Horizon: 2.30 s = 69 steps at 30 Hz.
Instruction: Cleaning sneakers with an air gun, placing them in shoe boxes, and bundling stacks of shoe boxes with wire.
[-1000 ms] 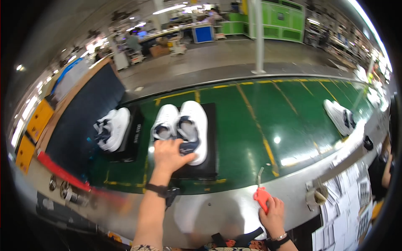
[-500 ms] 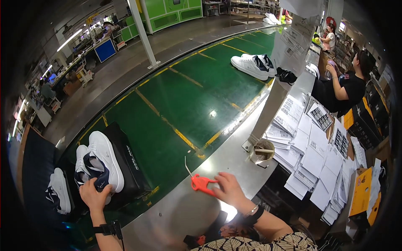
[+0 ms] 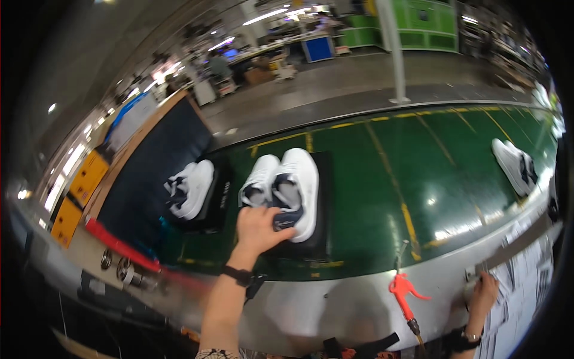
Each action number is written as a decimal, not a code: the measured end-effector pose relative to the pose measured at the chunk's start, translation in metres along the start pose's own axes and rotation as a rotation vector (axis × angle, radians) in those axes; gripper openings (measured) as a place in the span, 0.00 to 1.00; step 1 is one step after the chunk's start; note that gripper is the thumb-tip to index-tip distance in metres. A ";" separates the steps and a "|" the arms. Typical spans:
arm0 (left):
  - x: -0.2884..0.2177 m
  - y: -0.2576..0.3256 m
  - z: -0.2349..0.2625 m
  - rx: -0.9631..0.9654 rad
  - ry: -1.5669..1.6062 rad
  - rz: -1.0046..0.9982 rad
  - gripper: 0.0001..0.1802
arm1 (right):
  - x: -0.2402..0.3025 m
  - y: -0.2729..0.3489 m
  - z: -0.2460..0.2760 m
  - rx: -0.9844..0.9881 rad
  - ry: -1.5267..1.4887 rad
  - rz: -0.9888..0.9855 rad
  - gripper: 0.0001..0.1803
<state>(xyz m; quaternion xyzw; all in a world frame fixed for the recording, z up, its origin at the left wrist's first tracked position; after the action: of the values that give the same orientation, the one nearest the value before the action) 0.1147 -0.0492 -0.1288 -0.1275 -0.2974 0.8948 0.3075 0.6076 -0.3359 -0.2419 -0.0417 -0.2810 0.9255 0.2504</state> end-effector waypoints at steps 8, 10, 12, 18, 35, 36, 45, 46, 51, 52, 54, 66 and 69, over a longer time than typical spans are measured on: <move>0.020 0.013 0.016 -0.003 -0.021 0.071 0.27 | 0.111 -0.042 0.065 -0.133 -0.863 -0.255 0.08; 0.019 0.011 0.014 -0.001 -0.024 0.087 0.26 | 0.142 -0.064 0.058 0.129 -1.186 -0.323 0.11; 0.019 0.010 0.009 -0.007 -0.019 0.083 0.26 | 0.202 -0.088 0.064 0.453 -1.467 -0.456 0.20; 0.022 0.011 0.004 -0.112 -0.056 -0.024 0.30 | 0.329 -0.134 0.036 1.100 -1.844 -0.257 0.18; 0.025 0.010 0.003 -0.174 -0.098 -0.069 0.28 | 0.450 -0.165 -0.038 0.514 -1.005 0.644 0.08; 0.025 0.010 0.002 -0.175 -0.100 -0.067 0.28 | 0.449 -0.167 -0.035 0.461 -0.976 0.636 0.11; 0.024 0.010 0.000 -0.177 -0.118 -0.067 0.28 | 0.456 -0.192 -0.007 0.464 -0.677 0.648 0.20; 0.024 0.010 0.000 -0.170 -0.120 -0.062 0.28 | 0.458 -0.192 -0.009 0.473 -0.652 0.653 0.20; 0.023 0.011 0.000 -0.162 -0.128 -0.049 0.30 | 0.461 -0.191 -0.014 0.428 -0.668 0.670 0.20; 0.023 0.011 -0.001 -0.145 -0.136 -0.037 0.31 | 0.461 -0.192 -0.015 0.421 -0.665 0.677 0.20; 0.023 0.012 -0.001 -0.147 -0.136 -0.034 0.31 | 0.462 -0.191 -0.018 0.399 -0.664 0.683 0.20; 0.024 0.010 0.000 -0.173 -0.130 -0.045 0.29 | 0.463 -0.206 -0.010 0.456 -0.594 0.734 0.18; 0.024 0.011 0.000 -0.174 -0.133 -0.049 0.29 | 0.464 -0.207 -0.012 0.435 -0.613 0.761 0.17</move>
<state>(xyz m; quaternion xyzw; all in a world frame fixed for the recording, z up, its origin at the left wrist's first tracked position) 0.0907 -0.0405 -0.1368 -0.0868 -0.3967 0.8643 0.2967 0.2974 0.0448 -0.1103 0.1847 -0.1078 0.9574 -0.1938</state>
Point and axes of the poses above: each hand's wrist, its own y-axis away from the middle knuckle, its own z-axis out of the back of the hand, x = y × z, the point moved 1 cm from there along -y, towards the middle knuckle, and after that the axes turned 10 degrees about y, right-handed, at the moved point
